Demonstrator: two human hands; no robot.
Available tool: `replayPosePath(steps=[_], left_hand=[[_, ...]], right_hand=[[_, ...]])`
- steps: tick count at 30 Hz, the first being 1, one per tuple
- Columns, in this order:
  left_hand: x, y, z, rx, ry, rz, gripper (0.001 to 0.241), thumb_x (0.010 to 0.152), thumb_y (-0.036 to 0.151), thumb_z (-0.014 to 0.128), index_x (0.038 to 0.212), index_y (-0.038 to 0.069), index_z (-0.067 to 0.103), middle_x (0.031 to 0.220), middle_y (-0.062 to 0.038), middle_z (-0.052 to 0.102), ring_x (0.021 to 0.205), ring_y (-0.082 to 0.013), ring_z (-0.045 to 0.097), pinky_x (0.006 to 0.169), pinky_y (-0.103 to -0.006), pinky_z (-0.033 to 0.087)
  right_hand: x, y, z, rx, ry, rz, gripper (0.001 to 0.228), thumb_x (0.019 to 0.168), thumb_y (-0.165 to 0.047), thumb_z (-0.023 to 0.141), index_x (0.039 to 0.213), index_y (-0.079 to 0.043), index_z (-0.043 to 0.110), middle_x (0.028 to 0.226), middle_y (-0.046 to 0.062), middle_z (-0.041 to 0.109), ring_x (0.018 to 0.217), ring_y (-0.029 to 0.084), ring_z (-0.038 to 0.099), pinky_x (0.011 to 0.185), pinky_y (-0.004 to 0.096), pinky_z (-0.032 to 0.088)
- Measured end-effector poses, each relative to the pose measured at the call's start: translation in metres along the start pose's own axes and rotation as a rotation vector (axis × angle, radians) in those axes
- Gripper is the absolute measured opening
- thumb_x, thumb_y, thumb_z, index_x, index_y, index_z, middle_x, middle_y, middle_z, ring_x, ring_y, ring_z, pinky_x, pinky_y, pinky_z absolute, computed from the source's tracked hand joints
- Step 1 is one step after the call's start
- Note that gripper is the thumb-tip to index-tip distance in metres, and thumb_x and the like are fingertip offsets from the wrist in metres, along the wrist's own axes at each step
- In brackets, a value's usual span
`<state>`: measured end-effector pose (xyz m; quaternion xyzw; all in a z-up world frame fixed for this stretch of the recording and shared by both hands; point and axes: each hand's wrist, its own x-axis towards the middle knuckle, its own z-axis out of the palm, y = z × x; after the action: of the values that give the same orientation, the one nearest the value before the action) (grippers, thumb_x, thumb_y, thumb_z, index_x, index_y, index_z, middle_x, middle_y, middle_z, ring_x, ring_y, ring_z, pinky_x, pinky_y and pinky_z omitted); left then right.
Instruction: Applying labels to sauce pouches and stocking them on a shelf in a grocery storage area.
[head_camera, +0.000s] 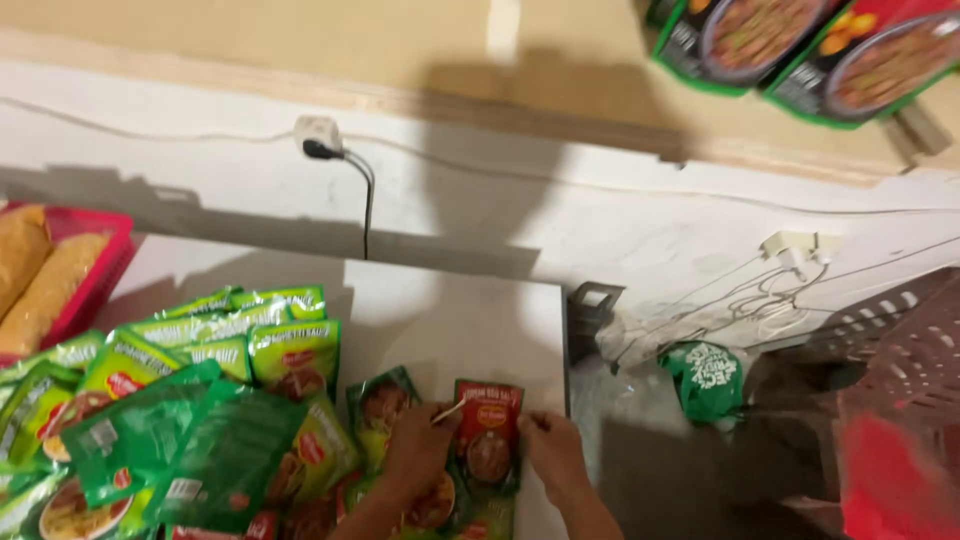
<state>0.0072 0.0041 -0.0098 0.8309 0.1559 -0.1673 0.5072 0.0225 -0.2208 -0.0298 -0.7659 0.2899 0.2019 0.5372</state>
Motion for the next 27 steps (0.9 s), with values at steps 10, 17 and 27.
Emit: replayPosePath(steps=[10, 17, 27], left_hand=[[0.004, 0.01, -0.007, -0.364, -0.11, 0.063, 0.025, 0.099, 0.021, 0.058, 0.105, 0.0, 0.07, 0.08, -0.011, 0.073, 0.074, -0.019, 0.069, 0.072, -0.0347, 0.055], [-0.017, 0.111, -0.064, -0.744, -0.187, 0.286, 0.019, 0.097, 0.013, 0.063, 0.1, -0.003, 0.073, 0.081, -0.005, 0.074, 0.076, -0.0113, 0.064, 0.074, -0.0293, 0.054], [-0.025, 0.229, -0.125, -0.726, -0.008, 0.597, 0.019, 0.101, 0.01, 0.064, 0.102, -0.001, 0.079, 0.087, -0.001, 0.077, 0.079, -0.0061, 0.063, 0.072, -0.0253, 0.054]], right_hand=[[0.034, 0.029, -0.017, 0.28, -0.116, -0.131, 0.027, 0.094, -0.021, 0.074, 0.108, 0.002, 0.082, 0.073, 0.008, 0.059, 0.066, 0.019, 0.049, 0.06, 0.035, 0.038], [0.002, -0.064, -0.066, 0.456, -0.137, -0.365, 0.018, 0.086, -0.006, 0.077, 0.097, 0.007, 0.077, 0.074, 0.008, 0.071, 0.068, 0.015, 0.06, 0.063, 0.031, 0.049], [-0.077, -0.224, -0.095, 0.517, -0.232, -0.754, 0.013, 0.102, -0.006, 0.063, 0.104, 0.002, 0.073, 0.09, 0.002, 0.072, 0.081, 0.008, 0.06, 0.072, 0.025, 0.049]])
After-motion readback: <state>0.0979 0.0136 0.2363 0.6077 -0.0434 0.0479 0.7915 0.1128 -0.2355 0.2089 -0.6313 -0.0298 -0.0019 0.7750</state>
